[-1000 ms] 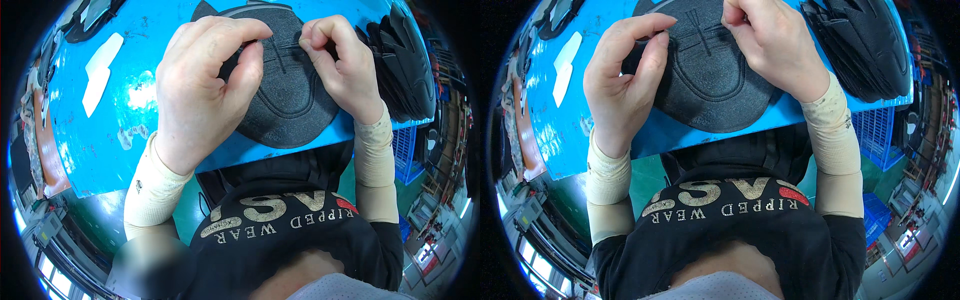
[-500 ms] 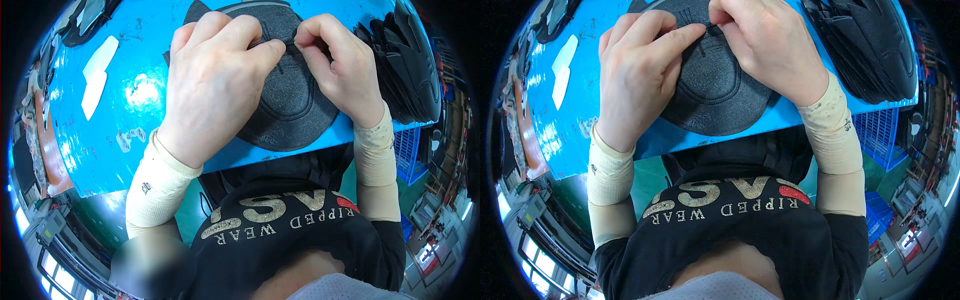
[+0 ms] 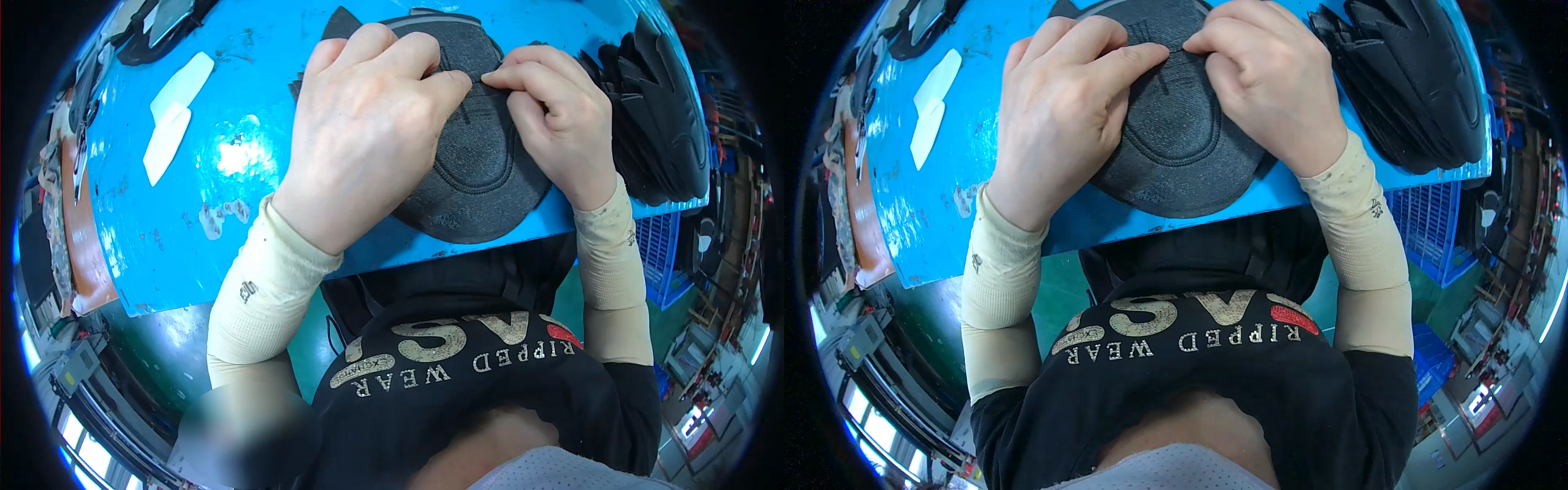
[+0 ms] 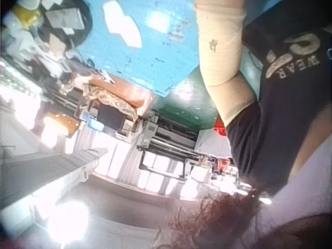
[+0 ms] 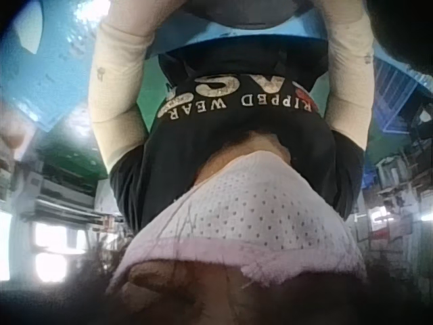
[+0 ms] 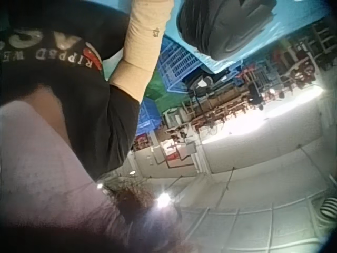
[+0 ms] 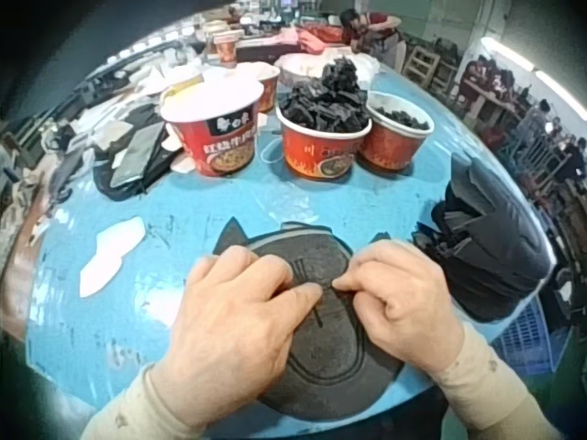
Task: Manually inserting or attaching small black components into pre-marked slots on a black shoe upper part.
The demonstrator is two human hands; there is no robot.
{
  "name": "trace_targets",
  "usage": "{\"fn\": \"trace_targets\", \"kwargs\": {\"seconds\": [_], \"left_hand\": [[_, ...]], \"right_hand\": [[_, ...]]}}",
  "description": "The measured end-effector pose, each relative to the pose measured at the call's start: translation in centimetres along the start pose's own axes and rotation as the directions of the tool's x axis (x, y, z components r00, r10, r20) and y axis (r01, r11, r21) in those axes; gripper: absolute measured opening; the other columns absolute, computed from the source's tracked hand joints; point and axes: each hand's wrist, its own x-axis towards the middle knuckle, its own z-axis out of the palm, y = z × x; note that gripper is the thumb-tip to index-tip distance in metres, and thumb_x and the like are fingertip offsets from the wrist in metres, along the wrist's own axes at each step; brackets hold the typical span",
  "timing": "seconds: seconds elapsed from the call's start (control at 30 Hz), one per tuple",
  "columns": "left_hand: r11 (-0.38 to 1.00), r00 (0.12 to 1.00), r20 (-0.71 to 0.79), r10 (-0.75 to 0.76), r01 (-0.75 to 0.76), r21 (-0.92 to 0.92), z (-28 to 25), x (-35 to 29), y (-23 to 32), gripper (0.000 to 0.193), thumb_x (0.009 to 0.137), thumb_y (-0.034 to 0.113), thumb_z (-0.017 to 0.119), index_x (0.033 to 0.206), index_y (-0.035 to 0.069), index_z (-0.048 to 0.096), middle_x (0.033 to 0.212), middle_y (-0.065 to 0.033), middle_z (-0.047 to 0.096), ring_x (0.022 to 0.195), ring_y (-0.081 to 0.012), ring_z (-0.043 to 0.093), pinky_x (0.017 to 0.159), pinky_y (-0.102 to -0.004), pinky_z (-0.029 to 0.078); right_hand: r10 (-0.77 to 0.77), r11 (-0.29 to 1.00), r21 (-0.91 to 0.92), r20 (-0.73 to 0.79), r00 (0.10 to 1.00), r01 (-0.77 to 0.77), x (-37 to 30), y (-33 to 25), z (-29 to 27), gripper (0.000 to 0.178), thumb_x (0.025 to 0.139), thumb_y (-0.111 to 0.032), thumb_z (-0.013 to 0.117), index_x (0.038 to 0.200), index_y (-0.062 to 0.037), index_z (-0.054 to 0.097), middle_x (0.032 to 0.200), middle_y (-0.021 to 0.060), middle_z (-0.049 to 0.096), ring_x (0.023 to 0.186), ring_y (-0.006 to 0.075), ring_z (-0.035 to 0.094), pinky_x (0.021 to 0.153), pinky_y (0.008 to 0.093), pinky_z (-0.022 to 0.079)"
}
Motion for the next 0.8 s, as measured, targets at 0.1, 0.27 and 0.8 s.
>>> {"fn": "trace_targets", "kwargs": {"seconds": [0.1,0.27,0.8], "left_hand": [[0.901,0.964,-0.146,-0.224,0.148,-0.408,1.1,-0.1,-0.1,0.024,0.071,0.001,0.064,0.091,0.010,0.071,0.076,-0.0022,0.059,0.073,-0.0212,0.059,0.068,-0.0328,0.046],[-0.153,0.710,0.462,-0.530,0.457,-0.876,-2.8,1.2,0.7,0.019,0.088,-0.004,0.063,0.107,-0.002,0.064,0.097,-0.0079,0.067,0.081,-0.0087,0.063,0.074,-0.0202,0.051],[0.152,0.888,0.021,-0.458,0.102,-0.983,-0.7,-0.5,0.9,0.017,0.086,-0.004,0.066,0.102,-0.001,0.066,0.094,-0.0057,0.068,0.086,-0.0099,0.062,0.077,-0.0211,0.051]], "right_hand": [[0.132,0.978,0.174,-0.107,0.985,-0.112,0.2,-0.9,-0.6,0.022,0.079,0.008,0.059,0.096,-0.0012,0.069,0.095,0.0063,0.067,0.085,0.0153,0.064,0.077,0.0249,0.049],[0.408,0.699,0.657,-0.041,0.912,-0.284,0.0,-2.6,-1.4,0.019,0.088,0.001,0.064,0.107,0.0018,0.062,0.100,0.0071,0.066,0.091,0.0098,0.063,0.081,0.0201,0.050],[0.292,0.677,0.727,-0.123,0.948,-0.114,0.6,-4.7,0.2,0.021,0.091,0.003,0.059,0.111,0.0020,0.053,0.103,0.0088,0.062,0.096,0.0130,0.062,0.085,0.0226,0.051]]}}
